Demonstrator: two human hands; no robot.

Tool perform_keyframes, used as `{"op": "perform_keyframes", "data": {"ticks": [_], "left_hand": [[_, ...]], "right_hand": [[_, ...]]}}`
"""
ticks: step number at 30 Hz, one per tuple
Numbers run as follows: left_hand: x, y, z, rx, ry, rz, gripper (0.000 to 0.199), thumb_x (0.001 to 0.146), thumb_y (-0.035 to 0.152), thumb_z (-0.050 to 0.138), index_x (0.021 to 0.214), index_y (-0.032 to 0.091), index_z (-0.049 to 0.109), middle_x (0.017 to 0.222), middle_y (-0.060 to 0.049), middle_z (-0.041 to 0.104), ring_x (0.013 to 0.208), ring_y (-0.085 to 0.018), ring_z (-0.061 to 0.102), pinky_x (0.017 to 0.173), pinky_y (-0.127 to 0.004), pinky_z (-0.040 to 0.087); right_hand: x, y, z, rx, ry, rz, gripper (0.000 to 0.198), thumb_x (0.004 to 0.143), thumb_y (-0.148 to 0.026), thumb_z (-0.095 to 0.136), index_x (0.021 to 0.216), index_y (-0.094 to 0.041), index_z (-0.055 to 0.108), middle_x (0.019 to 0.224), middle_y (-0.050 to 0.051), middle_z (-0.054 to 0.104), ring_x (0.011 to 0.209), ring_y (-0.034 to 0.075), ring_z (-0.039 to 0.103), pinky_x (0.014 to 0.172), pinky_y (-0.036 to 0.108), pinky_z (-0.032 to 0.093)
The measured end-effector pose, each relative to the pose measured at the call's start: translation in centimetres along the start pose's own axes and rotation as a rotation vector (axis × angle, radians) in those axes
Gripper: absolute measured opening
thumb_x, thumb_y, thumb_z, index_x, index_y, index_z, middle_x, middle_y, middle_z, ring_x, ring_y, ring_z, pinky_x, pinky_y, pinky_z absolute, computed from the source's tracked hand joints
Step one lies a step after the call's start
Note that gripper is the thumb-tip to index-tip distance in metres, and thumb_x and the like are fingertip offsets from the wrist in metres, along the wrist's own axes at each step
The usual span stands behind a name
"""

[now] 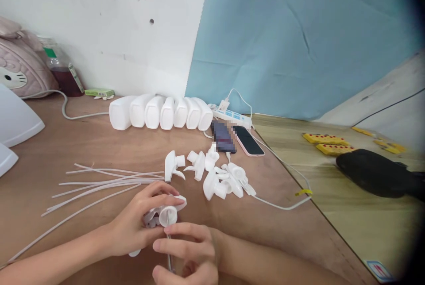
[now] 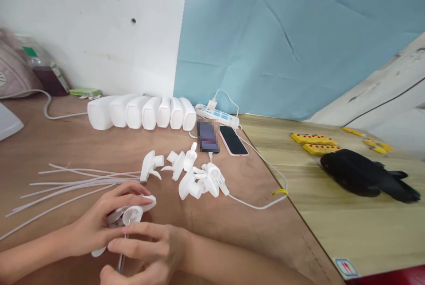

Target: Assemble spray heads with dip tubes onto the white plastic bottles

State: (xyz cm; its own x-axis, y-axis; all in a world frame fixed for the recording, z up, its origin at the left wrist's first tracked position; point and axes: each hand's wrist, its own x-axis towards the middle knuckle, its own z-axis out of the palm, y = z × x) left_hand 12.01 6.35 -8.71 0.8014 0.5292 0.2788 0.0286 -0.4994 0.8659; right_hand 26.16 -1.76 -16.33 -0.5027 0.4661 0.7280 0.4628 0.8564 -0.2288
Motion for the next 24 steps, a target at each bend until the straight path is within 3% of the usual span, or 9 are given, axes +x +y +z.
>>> {"op": "perform_keyframes", "data": {"ticks": [5,12,19,24], "left_hand": [[-0.1,0.2,0.0,0.032,0.03,-0.044,0.041,0.071,0.013,0.056,0.11,0.024,0.056,0.108,-0.007,0.056,0.099,-0.021,0.053,0.087,-0.034,0.044],[0.0,0.2,-0.2,-0.009,0.075,-0.158,0.023,0.074,0.022,0.056,0.097,0.018,0.056,0.085,-0.004,0.064,0.072,-0.016,0.06,0.064,-0.023,0.049],[0.4,0.6,-0.2,0.023,0.083,-0.192,0.019,0.074,0.019,0.052,0.093,0.018,0.056,0.079,-0.002,0.063,0.068,-0.014,0.058,0.061,-0.022,0.046],[0.6,0.3,-0.3,-0.033,0.114,-0.212,0.011,0.077,0.021,0.051,0.087,0.018,0.054,0.076,-0.001,0.061,0.068,-0.014,0.056,0.062,-0.022,0.045]], "right_hand": [[0.9,0.3,-1.7,-0.041,0.05,-0.048,0.013,0.075,-0.034,0.057,0.07,-0.031,0.045,0.069,-0.012,0.062,0.08,0.009,0.064,0.076,0.025,0.054],[3.6,0.6,-3.8,-0.148,0.189,-0.132,0.014,0.076,-0.022,0.054,0.08,-0.029,0.043,0.08,-0.008,0.066,0.091,0.013,0.062,0.084,0.031,0.05],[4.9,1.6,-4.6,0.177,0.365,0.199,0.014,0.093,-0.028,0.032,0.105,-0.025,0.038,0.084,0.003,0.061,0.081,0.012,0.062,0.072,0.03,0.053],[5.2,1.8,-4.9,0.176,0.288,0.239,0.013,0.092,-0.031,0.036,0.102,-0.025,0.042,0.092,0.004,0.059,0.096,0.017,0.058,0.079,0.035,0.052]]}}
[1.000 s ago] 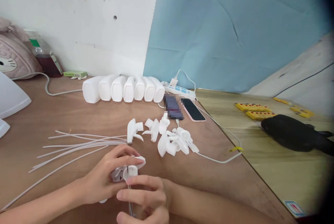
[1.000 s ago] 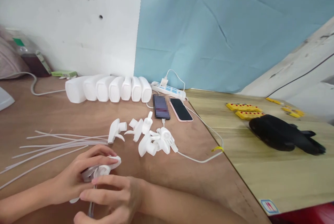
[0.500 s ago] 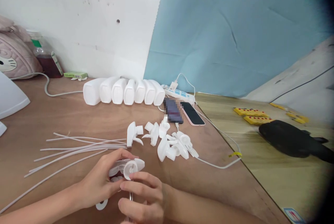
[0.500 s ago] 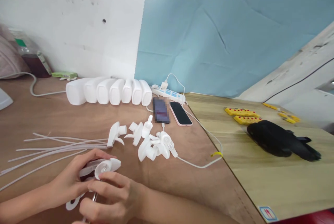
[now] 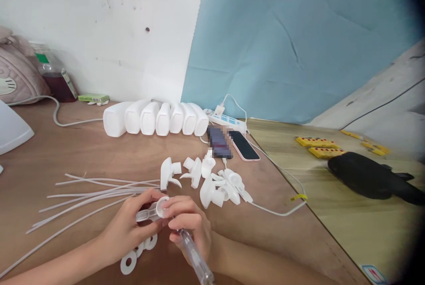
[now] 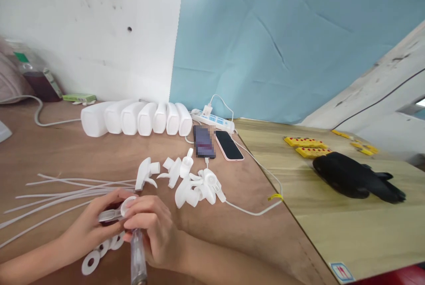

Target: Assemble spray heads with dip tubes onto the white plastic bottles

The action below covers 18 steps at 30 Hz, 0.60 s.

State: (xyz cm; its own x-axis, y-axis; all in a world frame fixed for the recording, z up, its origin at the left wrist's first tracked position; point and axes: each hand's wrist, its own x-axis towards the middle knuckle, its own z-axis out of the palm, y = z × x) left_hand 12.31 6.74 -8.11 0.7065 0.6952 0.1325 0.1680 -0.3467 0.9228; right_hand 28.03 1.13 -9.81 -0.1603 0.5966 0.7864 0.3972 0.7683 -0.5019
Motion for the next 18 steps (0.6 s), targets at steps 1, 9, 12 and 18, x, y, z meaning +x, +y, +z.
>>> {"op": "perform_keyframes", "data": {"ticks": [1,9,12,18], "left_hand": [[0.04,-0.06,-0.05,-0.007,0.001,-0.01,0.012,0.077,0.021,0.051,0.088,0.018,0.054,0.077,-0.001,0.061,0.07,-0.014,0.056,0.062,-0.022,0.045],[0.2,-0.21,-0.22,0.065,-0.053,-0.067,0.014,0.075,0.024,0.057,0.087,0.017,0.058,0.07,0.001,0.061,0.061,-0.012,0.053,0.057,-0.02,0.041],[0.22,-0.13,-0.2,0.101,-0.051,-0.076,0.012,0.073,0.021,0.058,0.084,0.017,0.058,0.07,0.001,0.06,0.06,-0.011,0.05,0.056,-0.019,0.039],[-0.01,-0.08,-0.04,0.079,-0.071,-0.142,0.016,0.067,0.021,0.062,0.081,0.02,0.053,0.072,0.003,0.059,0.062,-0.013,0.049,0.057,-0.022,0.04]], "right_hand": [[0.01,-0.05,-0.03,0.0,-0.006,0.006,0.013,0.092,-0.031,0.037,0.101,-0.025,0.043,0.094,0.005,0.059,0.099,0.018,0.057,0.08,0.036,0.051],[0.08,-0.3,-0.62,0.063,0.039,0.31,0.015,0.091,-0.017,0.036,0.103,-0.021,0.044,0.097,0.007,0.056,0.095,0.016,0.058,0.081,0.035,0.05],[-0.1,0.14,-0.48,0.078,0.12,0.435,0.012,0.09,-0.019,0.039,0.097,-0.021,0.049,0.093,0.005,0.059,0.09,0.015,0.059,0.079,0.032,0.05],[-0.01,0.41,0.16,0.231,0.166,0.58,0.006,0.088,-0.024,0.046,0.091,-0.022,0.051,0.08,0.001,0.064,0.075,0.014,0.065,0.065,0.023,0.051]]}}
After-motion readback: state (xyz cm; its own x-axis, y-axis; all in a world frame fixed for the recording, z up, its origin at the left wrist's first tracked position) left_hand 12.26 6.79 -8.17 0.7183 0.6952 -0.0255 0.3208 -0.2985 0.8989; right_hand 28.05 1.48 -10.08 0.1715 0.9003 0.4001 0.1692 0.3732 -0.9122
